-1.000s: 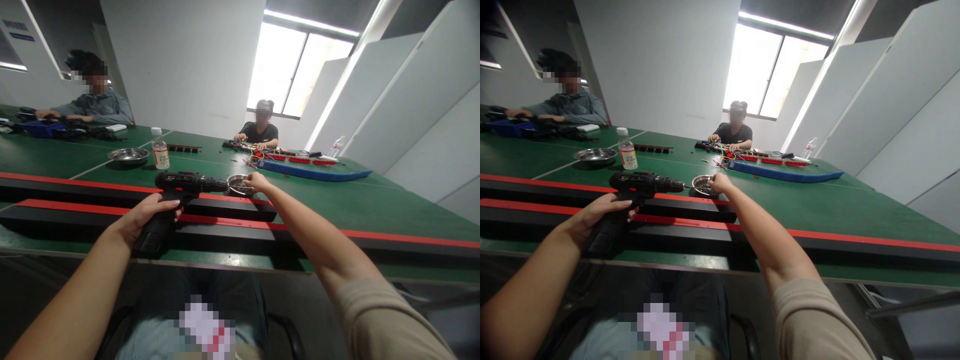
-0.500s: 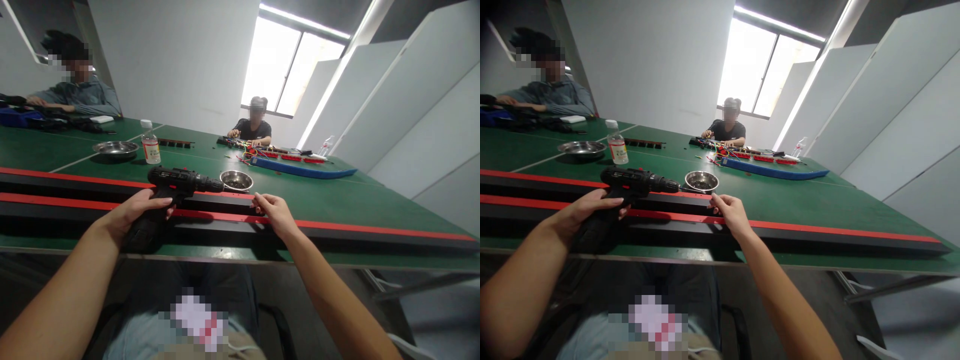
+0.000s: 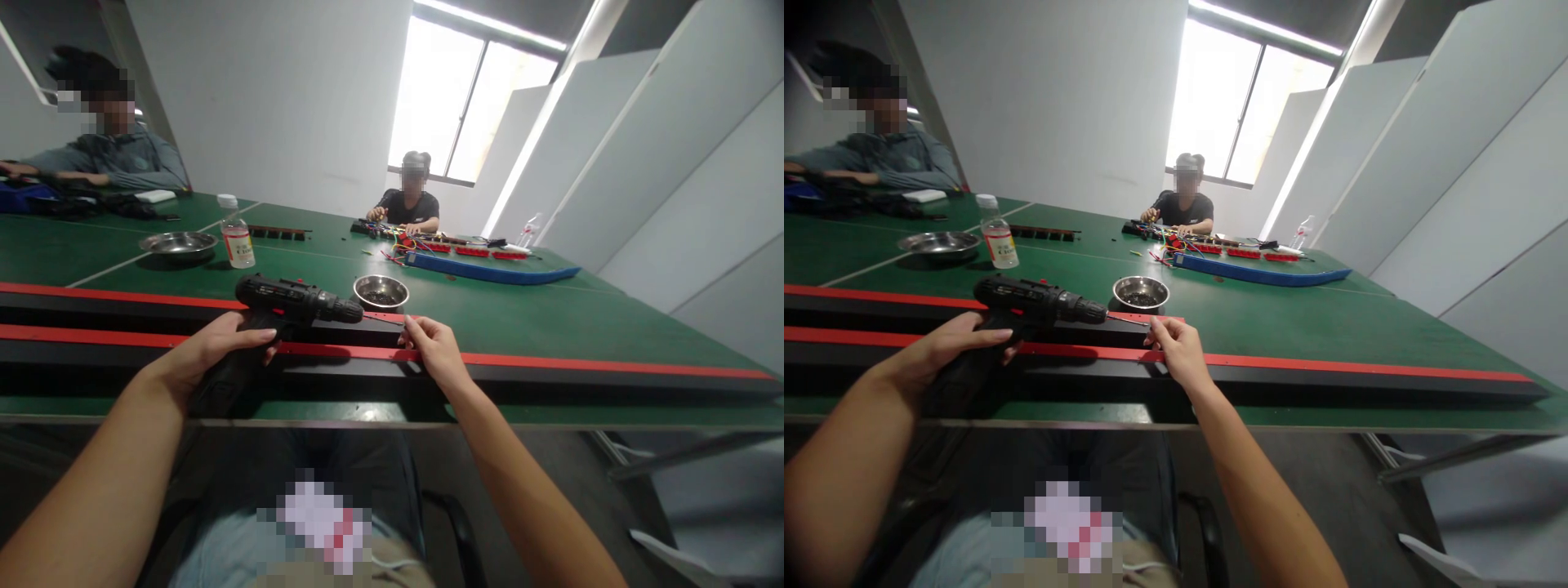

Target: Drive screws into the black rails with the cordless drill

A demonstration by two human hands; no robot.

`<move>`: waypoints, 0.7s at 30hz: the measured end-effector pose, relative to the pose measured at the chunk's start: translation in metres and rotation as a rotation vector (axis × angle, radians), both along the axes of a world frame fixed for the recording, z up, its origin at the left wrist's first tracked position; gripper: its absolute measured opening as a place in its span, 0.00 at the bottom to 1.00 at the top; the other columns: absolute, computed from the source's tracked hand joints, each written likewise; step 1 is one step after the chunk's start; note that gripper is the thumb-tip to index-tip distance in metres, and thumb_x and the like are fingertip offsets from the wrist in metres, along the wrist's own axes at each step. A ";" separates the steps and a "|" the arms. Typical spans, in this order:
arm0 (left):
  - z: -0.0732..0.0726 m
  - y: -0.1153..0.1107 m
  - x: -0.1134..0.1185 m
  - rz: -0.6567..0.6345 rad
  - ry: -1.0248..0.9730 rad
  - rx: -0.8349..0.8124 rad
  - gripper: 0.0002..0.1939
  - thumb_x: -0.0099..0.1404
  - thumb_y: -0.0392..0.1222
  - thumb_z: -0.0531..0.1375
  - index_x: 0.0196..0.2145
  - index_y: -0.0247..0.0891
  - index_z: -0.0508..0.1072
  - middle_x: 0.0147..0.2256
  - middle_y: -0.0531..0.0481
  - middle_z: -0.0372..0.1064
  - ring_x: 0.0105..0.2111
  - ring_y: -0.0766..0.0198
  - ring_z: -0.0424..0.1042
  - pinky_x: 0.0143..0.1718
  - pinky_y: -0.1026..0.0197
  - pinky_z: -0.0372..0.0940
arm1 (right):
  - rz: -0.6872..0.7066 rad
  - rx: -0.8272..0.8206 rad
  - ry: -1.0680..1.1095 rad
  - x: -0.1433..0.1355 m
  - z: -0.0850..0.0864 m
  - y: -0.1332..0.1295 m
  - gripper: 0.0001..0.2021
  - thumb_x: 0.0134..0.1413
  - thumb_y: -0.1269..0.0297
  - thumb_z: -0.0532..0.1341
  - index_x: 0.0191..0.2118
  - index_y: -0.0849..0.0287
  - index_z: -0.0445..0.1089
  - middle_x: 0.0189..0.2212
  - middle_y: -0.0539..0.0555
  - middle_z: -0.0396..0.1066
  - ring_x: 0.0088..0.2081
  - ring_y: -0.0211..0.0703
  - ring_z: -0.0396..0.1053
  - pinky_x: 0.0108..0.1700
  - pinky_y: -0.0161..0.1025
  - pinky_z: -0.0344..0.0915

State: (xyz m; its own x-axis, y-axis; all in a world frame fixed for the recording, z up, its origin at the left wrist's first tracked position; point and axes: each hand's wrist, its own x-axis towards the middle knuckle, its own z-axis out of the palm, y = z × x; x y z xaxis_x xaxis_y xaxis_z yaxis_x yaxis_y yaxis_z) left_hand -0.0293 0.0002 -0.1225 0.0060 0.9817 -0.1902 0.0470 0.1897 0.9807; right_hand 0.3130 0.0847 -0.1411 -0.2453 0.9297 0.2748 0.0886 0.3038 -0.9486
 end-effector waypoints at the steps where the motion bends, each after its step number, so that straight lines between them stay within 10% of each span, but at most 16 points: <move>1: 0.001 0.000 0.000 -0.005 0.000 0.000 0.15 0.57 0.50 0.69 0.28 0.33 0.77 0.26 0.46 0.74 0.26 0.63 0.72 0.28 0.66 0.64 | -0.001 0.000 -0.001 -0.001 0.000 0.000 0.25 0.56 0.39 0.63 0.27 0.60 0.72 0.25 0.53 0.73 0.24 0.37 0.66 0.30 0.35 0.63; 14: 0.001 0.003 0.000 -0.027 0.119 0.019 0.17 0.56 0.53 0.69 0.30 0.34 0.76 0.27 0.46 0.75 0.27 0.60 0.72 0.29 0.64 0.64 | -0.015 0.011 -0.060 -0.003 -0.008 0.004 0.25 0.59 0.40 0.61 0.26 0.60 0.71 0.25 0.54 0.74 0.25 0.38 0.69 0.30 0.36 0.67; 21: 0.028 0.006 -0.002 -0.090 0.417 0.185 0.18 0.58 0.54 0.67 0.30 0.34 0.77 0.28 0.47 0.75 0.30 0.57 0.72 0.33 0.62 0.66 | -0.047 0.025 -0.088 -0.002 -0.009 0.006 0.22 0.59 0.43 0.61 0.28 0.59 0.71 0.27 0.55 0.76 0.26 0.41 0.71 0.31 0.37 0.68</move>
